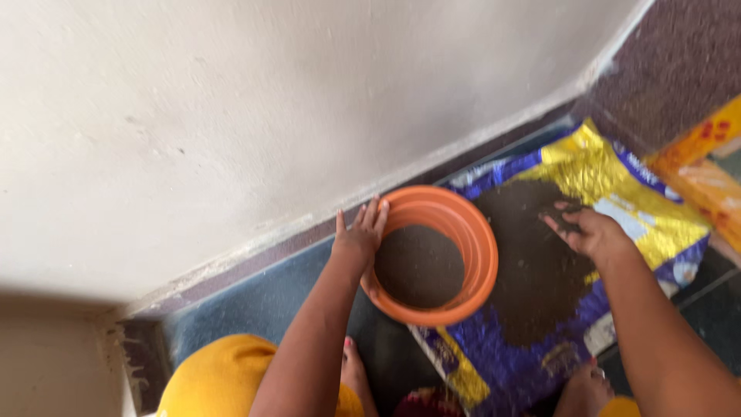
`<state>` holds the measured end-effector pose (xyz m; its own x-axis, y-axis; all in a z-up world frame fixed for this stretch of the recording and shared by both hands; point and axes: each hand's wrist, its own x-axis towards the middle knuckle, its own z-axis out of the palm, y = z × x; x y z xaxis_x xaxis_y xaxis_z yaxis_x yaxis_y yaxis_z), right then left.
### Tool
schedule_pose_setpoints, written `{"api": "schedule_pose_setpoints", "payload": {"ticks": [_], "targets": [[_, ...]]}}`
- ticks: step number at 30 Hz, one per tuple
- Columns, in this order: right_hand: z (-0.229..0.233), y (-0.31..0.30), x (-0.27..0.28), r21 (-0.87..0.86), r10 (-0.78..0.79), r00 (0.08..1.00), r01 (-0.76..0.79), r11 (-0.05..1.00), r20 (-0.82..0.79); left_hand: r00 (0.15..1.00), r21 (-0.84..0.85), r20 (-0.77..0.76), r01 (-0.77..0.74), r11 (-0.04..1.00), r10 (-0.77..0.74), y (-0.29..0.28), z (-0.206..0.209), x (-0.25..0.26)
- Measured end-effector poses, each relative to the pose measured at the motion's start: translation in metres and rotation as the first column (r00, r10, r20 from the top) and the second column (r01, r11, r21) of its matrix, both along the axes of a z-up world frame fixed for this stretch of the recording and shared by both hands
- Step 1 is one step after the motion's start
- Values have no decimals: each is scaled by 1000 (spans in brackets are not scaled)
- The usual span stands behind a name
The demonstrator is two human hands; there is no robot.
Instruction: The person mixes soil on a plastic bag by hand and then transfers the soil into a plastic pot.
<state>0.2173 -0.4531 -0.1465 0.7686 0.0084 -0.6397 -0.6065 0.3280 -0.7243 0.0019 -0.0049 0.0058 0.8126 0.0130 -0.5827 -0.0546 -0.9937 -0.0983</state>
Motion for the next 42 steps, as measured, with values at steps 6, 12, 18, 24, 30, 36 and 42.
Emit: {"api": "schedule_pose_setpoints", "payload": {"ticks": [6, 12, 18, 24, 30, 36, 42], "targets": [[59, 3, 25, -642, 326, 924, -129, 756, 198, 1000, -32, 12, -10, 999, 11, 0, 0, 0], [114, -6, 16, -760, 457, 872, -175, 625, 175, 1000, -39, 14, -14, 999, 15, 2, -3, 0], [115, 6, -11, -860, 523, 704, 261, 438, 480, 1000, -38, 26, -13, 999, 14, 2, -8, 2], [70, 38, -33, -957, 764, 633, -282, 75, -127, 999, -47, 27, -20, 999, 22, 2, -2, -1], [63, 124, -96, -810, 848, 529, -512, 287, -34, 997, -99, -25, -76, 992, 74, 2, -1, -3], [100, 170, -184, -692, 598, 800, -461, 556, -51, 786, -502, -187, -592, 631, 589, 16, -28, 1], [90, 134, -204, -664, 515, 854, -344, 664, 73, 834, -620, -263, -531, 577, 485, 4, -3, -9]]}}
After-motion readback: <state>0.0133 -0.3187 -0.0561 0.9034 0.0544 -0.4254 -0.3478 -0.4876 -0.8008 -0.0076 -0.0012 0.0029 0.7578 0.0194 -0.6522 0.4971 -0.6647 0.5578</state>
